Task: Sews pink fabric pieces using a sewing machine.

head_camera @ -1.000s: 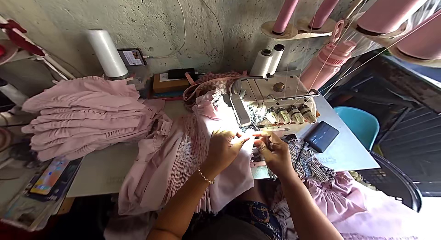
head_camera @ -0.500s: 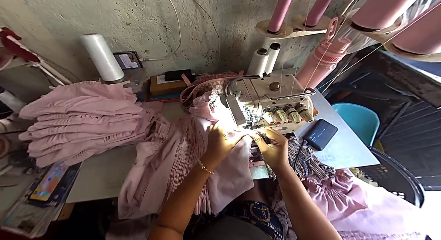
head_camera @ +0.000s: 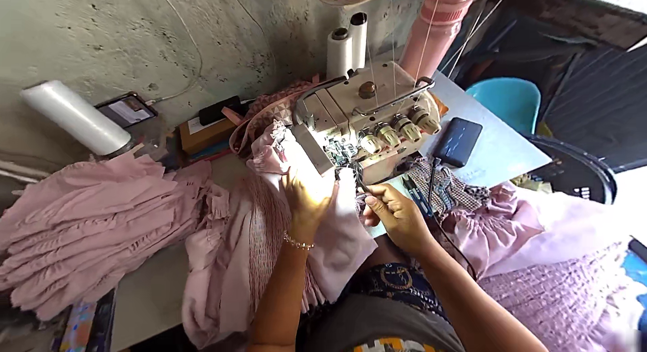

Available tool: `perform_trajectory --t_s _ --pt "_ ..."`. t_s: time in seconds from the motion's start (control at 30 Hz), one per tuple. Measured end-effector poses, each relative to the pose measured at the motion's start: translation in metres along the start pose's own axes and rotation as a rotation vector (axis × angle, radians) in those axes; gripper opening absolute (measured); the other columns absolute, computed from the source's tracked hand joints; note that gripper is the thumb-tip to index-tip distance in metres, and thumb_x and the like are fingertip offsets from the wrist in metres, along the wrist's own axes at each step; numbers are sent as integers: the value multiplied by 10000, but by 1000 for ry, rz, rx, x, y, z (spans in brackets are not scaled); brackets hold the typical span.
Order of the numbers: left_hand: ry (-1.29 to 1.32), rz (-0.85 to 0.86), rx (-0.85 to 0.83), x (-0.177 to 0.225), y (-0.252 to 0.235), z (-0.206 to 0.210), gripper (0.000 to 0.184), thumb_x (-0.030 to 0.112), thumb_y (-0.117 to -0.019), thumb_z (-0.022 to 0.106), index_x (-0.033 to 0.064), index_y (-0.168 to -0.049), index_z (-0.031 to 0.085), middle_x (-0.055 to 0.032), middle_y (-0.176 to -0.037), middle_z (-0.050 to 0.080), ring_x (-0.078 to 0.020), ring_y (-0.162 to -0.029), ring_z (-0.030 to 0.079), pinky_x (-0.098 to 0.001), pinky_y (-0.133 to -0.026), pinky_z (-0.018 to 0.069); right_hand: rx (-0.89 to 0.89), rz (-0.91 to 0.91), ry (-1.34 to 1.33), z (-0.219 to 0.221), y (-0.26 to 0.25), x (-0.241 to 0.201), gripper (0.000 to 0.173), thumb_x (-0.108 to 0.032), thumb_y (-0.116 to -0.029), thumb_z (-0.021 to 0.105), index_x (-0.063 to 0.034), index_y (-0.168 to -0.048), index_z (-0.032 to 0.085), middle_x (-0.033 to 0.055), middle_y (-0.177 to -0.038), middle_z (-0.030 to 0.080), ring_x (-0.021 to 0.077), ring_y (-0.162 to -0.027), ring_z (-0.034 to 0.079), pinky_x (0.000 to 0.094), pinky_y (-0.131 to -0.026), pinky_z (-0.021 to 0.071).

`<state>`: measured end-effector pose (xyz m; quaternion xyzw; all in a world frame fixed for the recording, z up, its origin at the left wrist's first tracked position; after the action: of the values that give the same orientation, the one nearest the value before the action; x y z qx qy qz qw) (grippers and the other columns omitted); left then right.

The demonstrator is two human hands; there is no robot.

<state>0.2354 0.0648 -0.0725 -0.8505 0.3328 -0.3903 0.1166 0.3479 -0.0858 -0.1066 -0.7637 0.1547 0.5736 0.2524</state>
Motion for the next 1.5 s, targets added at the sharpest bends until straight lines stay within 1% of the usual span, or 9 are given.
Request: perform_trajectory --t_s 0.1,0.3,0.4,0.53,0.63,0.73,0.87,1.3,1.5 --pt "-13 14 -8 0 0 1 322 299 -870 713 7 -1004 734 -186 -1005 696 -331 -1021 635 -521 -937 437 -133 200 -106 17 -3 3 260 -208 -1082 470 -26 -1220 594 -87 -644 595 -7 -523 598 174 -521 544" --pt "-4 17 8 1 0 1 245 291 -875 704 60 -937 762 -147 -956 688 -300 -973 628 -507 -907 425 -155 349 -311 32 -12 7 195 -120 -1077 469 -21 -1178 604 -80 -562 537 -3 -443 526 149 -439 467" --pt "-1 44 21 3 -1 0 224 290 -875 698 73 -877 750 -125 -893 676 -286 -928 625 -497 -878 421 -126 336 -338 33 -15 7 177 -109 -1075 476 -29 -1151 614 -76 -556 544 -1 -440 525 145 -438 459" --pt "-2 41 22 5 -1 0 219 282 -884 689 67 -876 733 -118 -882 668 -282 -920 624 -493 -864 421 -90 292 -320 32 -17 7 141 -98 -1060 499 -47 -1126 613 -86 -549 534 -13 -435 510 135 -431 442" --pt "-24 27 14 3 0 0 265 260 -902 643 10 -951 716 -155 -921 670 -311 -946 626 -505 -871 431 -37 228 -231 29 -20 7 108 -103 -1049 512 -52 -1102 591 -89 -552 527 -23 -441 506 130 -438 443" --pt "-55 6 26 -1 1 1 308 227 -924 599 -46 -1031 695 -196 -977 679 -336 -975 634 -515 -878 443 8 187 -86 26 -24 6 144 -125 -1047 514 -44 -1137 591 -77 -561 529 -19 -460 525 149 -463 468" --pt "-70 8 41 -2 2 2 379 231 -882 652 -75 -1104 678 -219 -1011 685 -347 -981 643 -515 -877 451 48 152 37 25 -27 6 176 -147 -1044 520 -40 -1157 603 -75 -564 534 -24 -467 530 157 -475 476" --pt "-77 -27 35 -3 1 2 361 229 -889 650 -58 -1105 682 -201 -998 691 -340 -980 646 -520 -875 450 -11 189 151 27 -31 8 157 -188 -1028 531 -85 -1115 612 -73 -568 534 10 -466 531 208 -486 483" --pt "-82 -14 48 -3 1 3 362 228 -891 648 -66 -1100 682 -208 -1011 700 -337 -983 658 -524 -872 456 -63 261 40 26 -27 6 149 -171 -1044 538 -64 -1126 602 -71 -548 532 -8 -445 528 166 -460 469"
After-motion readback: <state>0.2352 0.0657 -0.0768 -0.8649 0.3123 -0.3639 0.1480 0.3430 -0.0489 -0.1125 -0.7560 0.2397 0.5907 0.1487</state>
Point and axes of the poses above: each hand's wrist, its own y-axis away from the middle knuckle, its own z-axis out of the palm, x = y × z, the point moved 8 cm from there along -y, towards the middle knuckle
